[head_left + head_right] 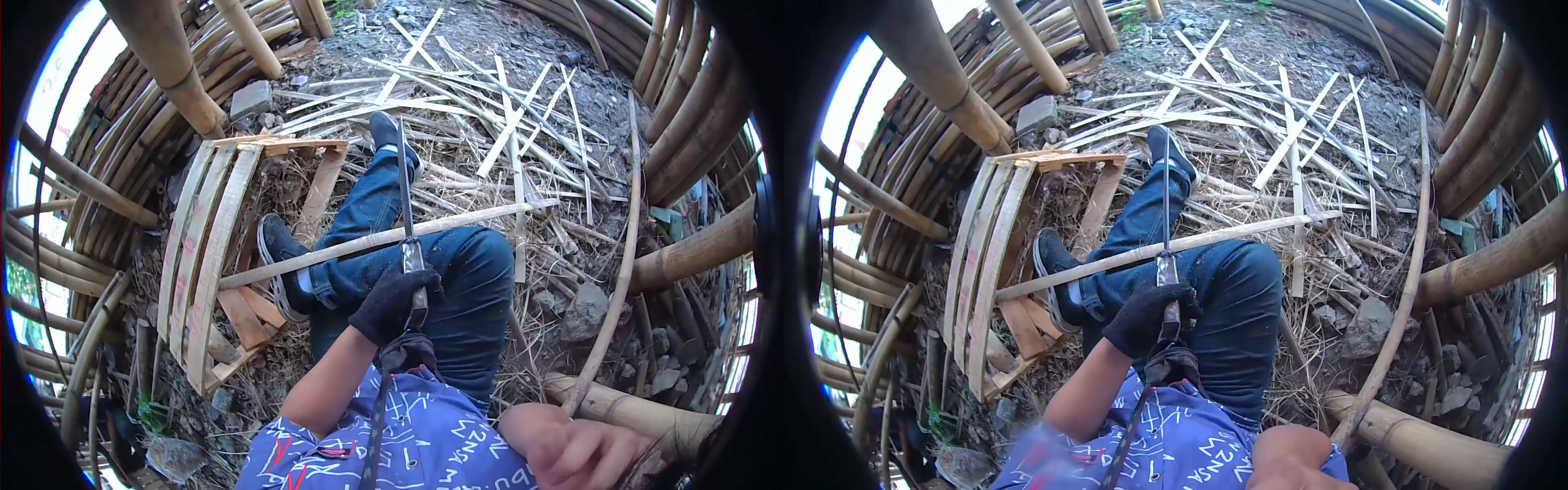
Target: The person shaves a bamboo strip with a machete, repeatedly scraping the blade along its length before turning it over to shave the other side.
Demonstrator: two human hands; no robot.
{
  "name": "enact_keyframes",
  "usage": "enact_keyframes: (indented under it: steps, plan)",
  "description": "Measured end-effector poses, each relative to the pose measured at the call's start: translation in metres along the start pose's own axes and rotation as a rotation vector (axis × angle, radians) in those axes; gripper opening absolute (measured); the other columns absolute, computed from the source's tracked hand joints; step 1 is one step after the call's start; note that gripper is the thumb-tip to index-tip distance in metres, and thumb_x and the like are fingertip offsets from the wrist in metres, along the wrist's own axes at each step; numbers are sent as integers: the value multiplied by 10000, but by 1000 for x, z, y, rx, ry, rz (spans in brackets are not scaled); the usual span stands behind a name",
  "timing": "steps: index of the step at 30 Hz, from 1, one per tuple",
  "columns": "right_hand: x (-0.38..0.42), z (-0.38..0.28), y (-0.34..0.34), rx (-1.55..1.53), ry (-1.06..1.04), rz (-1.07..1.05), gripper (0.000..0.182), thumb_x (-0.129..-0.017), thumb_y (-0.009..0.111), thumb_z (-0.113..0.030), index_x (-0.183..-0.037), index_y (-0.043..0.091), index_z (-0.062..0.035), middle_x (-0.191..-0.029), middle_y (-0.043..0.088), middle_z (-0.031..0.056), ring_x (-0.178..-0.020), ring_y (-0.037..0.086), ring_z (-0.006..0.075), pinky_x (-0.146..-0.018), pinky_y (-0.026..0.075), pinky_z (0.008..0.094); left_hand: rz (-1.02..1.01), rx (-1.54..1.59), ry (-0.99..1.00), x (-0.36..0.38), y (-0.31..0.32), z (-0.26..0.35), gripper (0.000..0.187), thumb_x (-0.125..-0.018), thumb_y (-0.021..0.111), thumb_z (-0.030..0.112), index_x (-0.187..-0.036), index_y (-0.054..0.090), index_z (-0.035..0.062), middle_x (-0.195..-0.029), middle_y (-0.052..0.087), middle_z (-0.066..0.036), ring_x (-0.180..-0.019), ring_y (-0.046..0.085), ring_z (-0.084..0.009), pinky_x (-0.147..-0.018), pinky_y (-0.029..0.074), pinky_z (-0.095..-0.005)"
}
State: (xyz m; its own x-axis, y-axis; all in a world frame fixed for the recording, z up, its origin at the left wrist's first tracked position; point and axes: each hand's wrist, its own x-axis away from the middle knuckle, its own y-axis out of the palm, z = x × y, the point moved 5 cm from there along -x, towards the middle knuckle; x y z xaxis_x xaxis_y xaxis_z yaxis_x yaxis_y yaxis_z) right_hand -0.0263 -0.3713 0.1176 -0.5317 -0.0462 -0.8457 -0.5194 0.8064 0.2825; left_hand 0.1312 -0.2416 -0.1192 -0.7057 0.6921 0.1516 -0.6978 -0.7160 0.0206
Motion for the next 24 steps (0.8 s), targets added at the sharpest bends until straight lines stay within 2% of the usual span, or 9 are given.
enact_keyframes:
  steps: [3,7,9,10,13,17,21,23,24]
  plan:
    - [1,-5,6,-11,11,-49,308,-707,742,-128,-930,553,-30,-921,629,118,-781,612,203,-740,500,350,8,399,-207,-6,-3,11,146,-859,592,103,-973,628,20,-829,655,-95,-797,647,-172,-727,533,-298]
    - [4,-6,9,-4,59,-75,323,-712,728,-111,-962,544,-24,-932,623,121,-797,611,206,-749,497,344,56,507,-320,0,-1,22,214,-874,602,217,-943,616,15,-805,633,-52,-738,623,-158,-682,501,-311]
    - [5,-4,9,5,84,-87,331,-714,721,-103,-978,540,-20,-937,621,123,-805,610,207,-754,495,340,52,82,67,-1,-8,40,197,-878,590,200,-920,622,11,-797,633,-53,-721,617,-160,-674,495,-305]
    - [6,-3,9,6,94,-99,335,-715,718,-99,-987,538,-19,-940,619,124,-809,610,207,-756,494,339,-17,-110,159,0,-11,41,194,-879,590,196,-900,630,7,-800,635,-55,-739,621,-158,-681,492,-302]
    - [7,2,10,-10,126,-114,348,-719,707,-87,-1011,532,-14,-948,615,126,-821,609,209,-763,492,334,111,-154,154,3,-28,18,189,-875,596,188,-907,631,5,-800,636,-60,-747,623,-156,-691,488,-297]
    - [5,11,7,-18,140,-132,368,-723,693,-71,-1044,524,-8,-959,610,130,-837,608,211,-772,489,327,195,302,-152,13,-31,7,169,-858,614,158,-918,631,1,-846,644,-78,-776,626,-165,-701,489,-306]
    - [7,17,-8,68,183,-59,389,-727,678,-55,-1076,516,-1,-970,605,133,-854,607,213,-781,486,320,252,437,-154,14,-34,17,159,-864,620,155,-913,625,4,-825,635,-66,-775,623,-160,-696,487,-299]
    - [26,25,-30,296,313,167,399,-730,671,-47,-1093,512,2,-976,602,135,-862,606,214,-786,484,317,182,-476,498,23,-28,31,163,-874,617,148,-975,627,20,-850,621,-91,-795,623,-179,-708,490,-311]
    - [36,39,-41,492,439,284,405,-731,668,-43,-1101,510,4,-978,601,136,-866,606,215,-788,483,315,128,149,-46,17,-24,7,193,-885,605,138,-1061,634,67,-918,604,-138,-834,616,-219,-740,494,-341]
